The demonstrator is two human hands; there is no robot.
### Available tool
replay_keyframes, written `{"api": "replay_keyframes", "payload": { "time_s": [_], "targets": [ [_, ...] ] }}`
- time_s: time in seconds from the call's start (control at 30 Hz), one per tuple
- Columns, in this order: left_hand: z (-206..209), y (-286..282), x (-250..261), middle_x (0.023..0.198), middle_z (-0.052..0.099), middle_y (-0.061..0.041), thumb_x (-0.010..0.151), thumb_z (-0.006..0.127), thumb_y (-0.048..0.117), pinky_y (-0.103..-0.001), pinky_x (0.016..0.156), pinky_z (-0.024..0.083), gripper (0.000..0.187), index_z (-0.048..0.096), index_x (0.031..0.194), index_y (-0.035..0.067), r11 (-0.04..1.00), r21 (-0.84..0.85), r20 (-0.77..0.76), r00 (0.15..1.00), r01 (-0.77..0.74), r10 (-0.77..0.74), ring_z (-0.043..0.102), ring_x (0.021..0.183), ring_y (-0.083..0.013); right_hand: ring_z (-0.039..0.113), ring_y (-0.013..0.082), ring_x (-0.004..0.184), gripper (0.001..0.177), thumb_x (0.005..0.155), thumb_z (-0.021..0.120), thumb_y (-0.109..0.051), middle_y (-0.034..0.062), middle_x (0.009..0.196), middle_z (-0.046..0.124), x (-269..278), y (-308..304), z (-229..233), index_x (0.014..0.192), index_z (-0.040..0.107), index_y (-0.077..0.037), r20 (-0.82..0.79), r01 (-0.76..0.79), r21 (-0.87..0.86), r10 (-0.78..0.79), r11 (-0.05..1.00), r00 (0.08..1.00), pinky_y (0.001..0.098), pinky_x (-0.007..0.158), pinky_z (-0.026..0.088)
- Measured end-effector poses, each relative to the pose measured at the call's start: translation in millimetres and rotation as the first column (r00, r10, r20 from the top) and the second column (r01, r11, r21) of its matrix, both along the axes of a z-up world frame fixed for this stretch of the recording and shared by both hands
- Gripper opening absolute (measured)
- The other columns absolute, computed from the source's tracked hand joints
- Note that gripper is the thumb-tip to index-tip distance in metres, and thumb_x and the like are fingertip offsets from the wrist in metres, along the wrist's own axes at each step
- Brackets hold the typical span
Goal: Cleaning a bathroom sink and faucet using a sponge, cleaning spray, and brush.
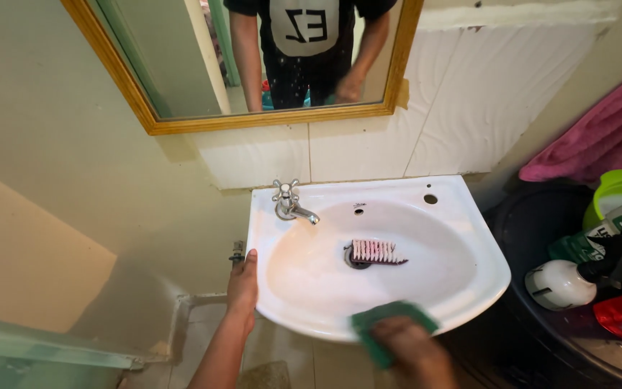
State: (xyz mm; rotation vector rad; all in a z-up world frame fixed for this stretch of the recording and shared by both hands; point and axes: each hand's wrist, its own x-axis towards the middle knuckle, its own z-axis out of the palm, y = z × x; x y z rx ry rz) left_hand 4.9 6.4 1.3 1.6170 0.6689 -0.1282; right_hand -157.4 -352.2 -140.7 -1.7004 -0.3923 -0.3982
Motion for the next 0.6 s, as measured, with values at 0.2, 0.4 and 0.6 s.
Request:
{"api": "replay_keyframes", "payload": {
  "time_s": [0.2, 0.4, 0.6],
  "targets": [
    [-41.7, 13.4, 19.2, 0.129, 0.072, -0.017, 0.093, 0.056, 0.065, -0.041, 0.103, 0.048, 0.074, 0.068, 0.131, 0.002, 0.997, 0.052, 0.055, 0.997, 0.049, -0.052, 0.066, 0.118, -0.0307, 0.063, 0.0379, 0.123, 0.050, 0.078, 0.059, 0.008, 0.0186, 0.126, 0.070, 41.1, 230.0, 149.3, 0.126, 0.069, -0.005, 0.063, 0.137, -0.580, -0.124, 0.803, 0.990, 0.0475, 0.105, 0.047],
    [11.0, 2.8, 1.2, 0.136, 0.065, -0.011, 0.094, 0.054, 0.064, -0.040, 0.106, 0.042, 0.072, 0.058, 0.139, 0.008, 0.996, 0.054, -0.074, 0.995, 0.065, -0.060, 0.059, 0.125, -0.0279, 0.073, 0.0272, 0.107, 0.040, 0.080, 0.064, 0.009, 0.0122, 0.111, 0.075, 10.5, 134.9, 145.6, 0.114, 0.075, -0.009, -0.088, 0.156, -0.464, -0.220, 0.872, 0.972, 0.0385, 0.092, 0.058],
    [15.0, -5.0, -2.4, 0.127, 0.071, -0.013, 0.096, 0.057, 0.058, -0.040, 0.099, 0.047, 0.065, 0.063, 0.132, 0.004, 0.999, 0.051, -0.027, 1.000, -0.003, 0.004, 0.064, 0.115, -0.0283, 0.070, 0.0324, 0.108, 0.053, 0.066, 0.064, 0.009, 0.0117, 0.109, 0.075, -13.2, 46.9, 177.2, 0.114, 0.074, -0.010, -0.015, 0.360, -0.643, -0.481, 0.676, 0.877, 0.0433, 0.092, 0.055]
  ]
}}
